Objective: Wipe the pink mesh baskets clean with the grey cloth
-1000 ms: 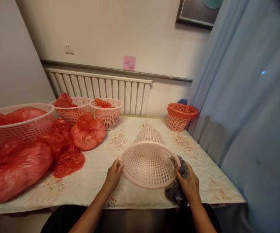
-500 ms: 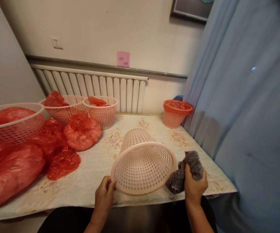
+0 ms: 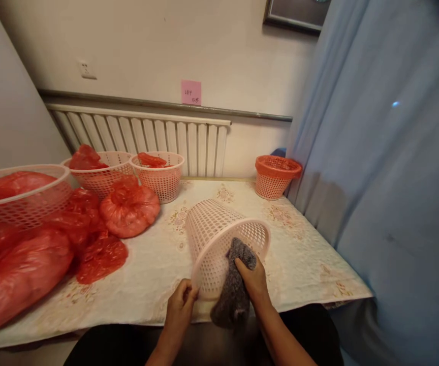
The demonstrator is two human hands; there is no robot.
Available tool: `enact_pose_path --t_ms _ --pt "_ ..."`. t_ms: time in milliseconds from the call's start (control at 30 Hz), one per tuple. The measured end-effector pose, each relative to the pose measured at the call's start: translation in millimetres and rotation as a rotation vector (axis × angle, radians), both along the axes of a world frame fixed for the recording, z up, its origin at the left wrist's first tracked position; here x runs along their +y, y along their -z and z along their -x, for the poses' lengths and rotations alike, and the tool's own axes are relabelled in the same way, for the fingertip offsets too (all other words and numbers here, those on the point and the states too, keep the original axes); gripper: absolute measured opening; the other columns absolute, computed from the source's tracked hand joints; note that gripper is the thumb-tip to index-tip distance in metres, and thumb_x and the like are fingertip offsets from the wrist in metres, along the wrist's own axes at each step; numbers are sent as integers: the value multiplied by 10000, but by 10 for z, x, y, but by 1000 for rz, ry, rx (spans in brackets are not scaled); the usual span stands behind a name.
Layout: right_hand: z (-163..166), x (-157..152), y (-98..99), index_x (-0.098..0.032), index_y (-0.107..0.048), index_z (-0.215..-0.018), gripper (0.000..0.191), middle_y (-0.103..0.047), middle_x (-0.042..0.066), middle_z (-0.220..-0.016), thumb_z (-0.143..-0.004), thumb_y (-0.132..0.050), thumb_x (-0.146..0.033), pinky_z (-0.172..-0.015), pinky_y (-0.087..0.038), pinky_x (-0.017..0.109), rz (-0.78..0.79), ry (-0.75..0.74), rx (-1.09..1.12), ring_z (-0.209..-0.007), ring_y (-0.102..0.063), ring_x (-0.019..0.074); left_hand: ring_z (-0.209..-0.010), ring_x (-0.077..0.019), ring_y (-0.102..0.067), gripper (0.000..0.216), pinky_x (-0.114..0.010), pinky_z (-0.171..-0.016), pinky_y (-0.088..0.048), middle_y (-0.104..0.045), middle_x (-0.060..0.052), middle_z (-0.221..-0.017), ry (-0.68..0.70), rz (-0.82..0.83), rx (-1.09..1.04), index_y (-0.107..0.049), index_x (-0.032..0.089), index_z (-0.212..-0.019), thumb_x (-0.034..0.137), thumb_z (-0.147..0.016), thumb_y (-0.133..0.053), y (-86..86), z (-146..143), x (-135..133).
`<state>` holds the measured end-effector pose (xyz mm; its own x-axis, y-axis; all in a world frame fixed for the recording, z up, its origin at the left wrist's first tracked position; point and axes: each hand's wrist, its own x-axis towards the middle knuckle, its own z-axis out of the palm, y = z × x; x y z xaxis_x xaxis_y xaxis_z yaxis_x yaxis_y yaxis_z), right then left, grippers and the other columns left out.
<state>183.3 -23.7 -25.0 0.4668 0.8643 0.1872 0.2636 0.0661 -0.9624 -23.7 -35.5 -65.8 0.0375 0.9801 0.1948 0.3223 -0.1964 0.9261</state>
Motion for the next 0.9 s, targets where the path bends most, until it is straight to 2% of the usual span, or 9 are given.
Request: enact_pose_path --t_ms 67,133,200,267,367,500,600,700,900 --pt "133 64 64 -144 -488 -1273 557 -571 108 -1252 -747 -588 -301 -1008 -403 395 -67 -53 -48 -1165 -523 234 -598 -155 -493 243 -238 -577 -386 -490 40 -603 25 4 -2 -490 210 -642 383 -813 -489 -4 -5 -5" --pt "279 71 180 -186 -435 -1328 595 -510 77 -1330 -751 -570 -239 -1047 -359 380 -152 -240 -176 -1233 -461 211 -606 -157 -497 241 -240 -585 -386 -499 37 -605 47 7 -6 -501 208 -638 372 -815 -495 -21 -25 -14" --pt "392 45 340 -211 -453 -1314 584 -517 58 -1324 -742 -564 -191 -1048 -354 366 -187 -463 -358 -1224 -462 202 -619 -161 -502 236 -242 -597 -386 -509 35 -610 56 11 -13 -501 208 -635 358 -818 -497 -37 -48 -28" --pt "429 22 497 -228 -493 -1276 556 -544 50 -1287 -729 -554 -149 -1017 -375 346 -133 -565 -567 -1184 -483 199 -623 -162 -494 238 -243 -600 -382 -504 36 -611 53 17 -22 -484 211 -628 352 -818 -498 -42 -55 -44" --pt "326 44 614 -247 -553 -1205 517 -581 50 -1223 -710 -534 -101 -944 -405 322 20 -494 -767 -1108 -515 204 -636 -162 -480 243 -243 -605 -380 -499 32 -637 70 27 -37 -469 210 -632 363 -820 -495 -45 -24 -60" --pt "40 203 486 -244 -585 -1156 441 -625 50 -1138 -740 -515 -115 -883 -406 289 95 -405 -815 -1044 -545 207 -670 -160 -473 241 -241 -628 -383 -486 28 -673 154 32 -56 -490 203 -679 388 -832 -491 -142 25 -49" --pt "-148 382 287 -222 -574 -1167 379 -647 57 -1088 -807 -469 -172 -841 -406 268 124 -347 -846 -999 -566 201 -645 -146 -438 265 -230 -610 -368 -425 44 -648 226 29 -85 -457 207 -672 409 -840 -487 -357 13 -37" --pt "-237 585 100 -198 -571 -1159 342 -657 69 -1046 -845 -439 -231 -809 -402 262 122 -305 -890 -957 -580 204 -625 -129 -385 290 -218 -589 -343 -365 56 -647 311 30 -130 -404 212 -661 413 -857 -478 -697 -37 -51" --pt "-80 935 -177 -160 -579 -1105 299 -636 99 -1050 -839 -456 -219 -818 -378 297 18 -321 -1013 -958 -551 225 -591 -109 -312 322 -194 -540 -300 -319 72 -636 325 65 -164 -363 214 -669 441 -878 -453 -1344 -132 -91"
